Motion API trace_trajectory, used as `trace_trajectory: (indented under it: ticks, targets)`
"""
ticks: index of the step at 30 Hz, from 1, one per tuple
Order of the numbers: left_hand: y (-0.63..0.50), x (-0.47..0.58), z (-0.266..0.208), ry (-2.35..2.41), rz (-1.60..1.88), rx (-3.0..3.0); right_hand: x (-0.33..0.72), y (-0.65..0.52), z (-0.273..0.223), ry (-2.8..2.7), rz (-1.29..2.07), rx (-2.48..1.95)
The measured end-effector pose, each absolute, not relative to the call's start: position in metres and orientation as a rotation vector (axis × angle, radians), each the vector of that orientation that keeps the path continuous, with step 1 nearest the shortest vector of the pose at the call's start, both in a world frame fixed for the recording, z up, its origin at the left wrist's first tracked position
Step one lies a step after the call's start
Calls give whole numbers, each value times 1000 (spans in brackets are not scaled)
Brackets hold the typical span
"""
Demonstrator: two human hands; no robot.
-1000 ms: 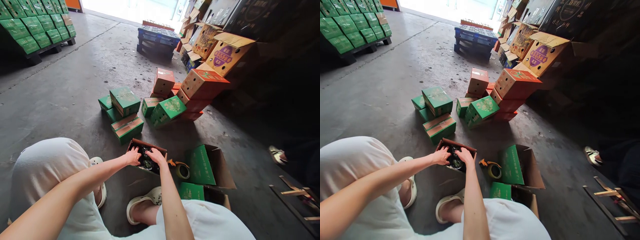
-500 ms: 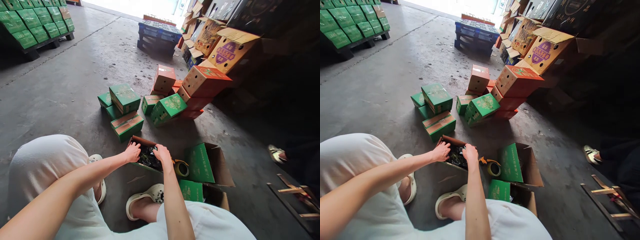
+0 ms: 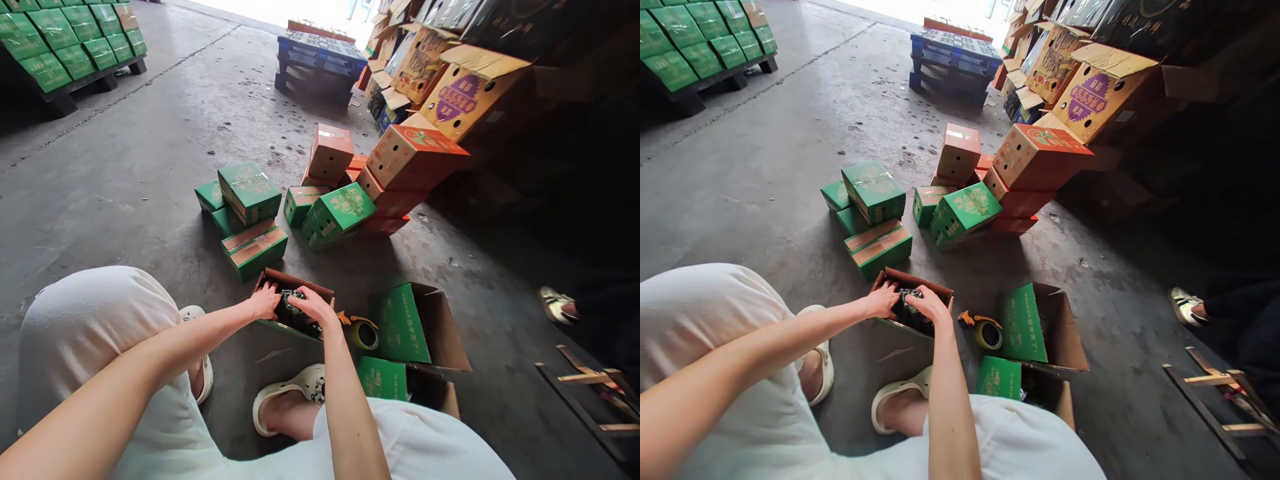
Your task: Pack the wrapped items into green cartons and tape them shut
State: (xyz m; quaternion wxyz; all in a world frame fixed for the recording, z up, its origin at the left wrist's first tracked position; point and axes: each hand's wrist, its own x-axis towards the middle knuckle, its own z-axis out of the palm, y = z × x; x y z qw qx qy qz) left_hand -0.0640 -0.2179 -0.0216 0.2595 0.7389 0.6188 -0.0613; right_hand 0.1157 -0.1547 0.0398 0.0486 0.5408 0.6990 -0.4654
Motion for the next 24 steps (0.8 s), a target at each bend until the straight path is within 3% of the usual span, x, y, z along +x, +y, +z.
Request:
trace_trajectory:
  ticks: [6,10,12,18,24]
  targets:
    - [-211,-64,-18,1777,73,2006,127,-160,17,1631,-2277,1723]
    - [-199,-68,-11,1791,286,1900,132,-152,14,1541,-2597,1607]
    - [-200,-68,-10,1697,190,1886,131,-149,15,1562,-2537,1659]
    - [-211,-61,-17,1550,-87,2082,140,-135,42,1943,-1870,1806]
    - [-209,-57,-17,1565,-167,2278,158,-133,70,1989,-1739,1619]
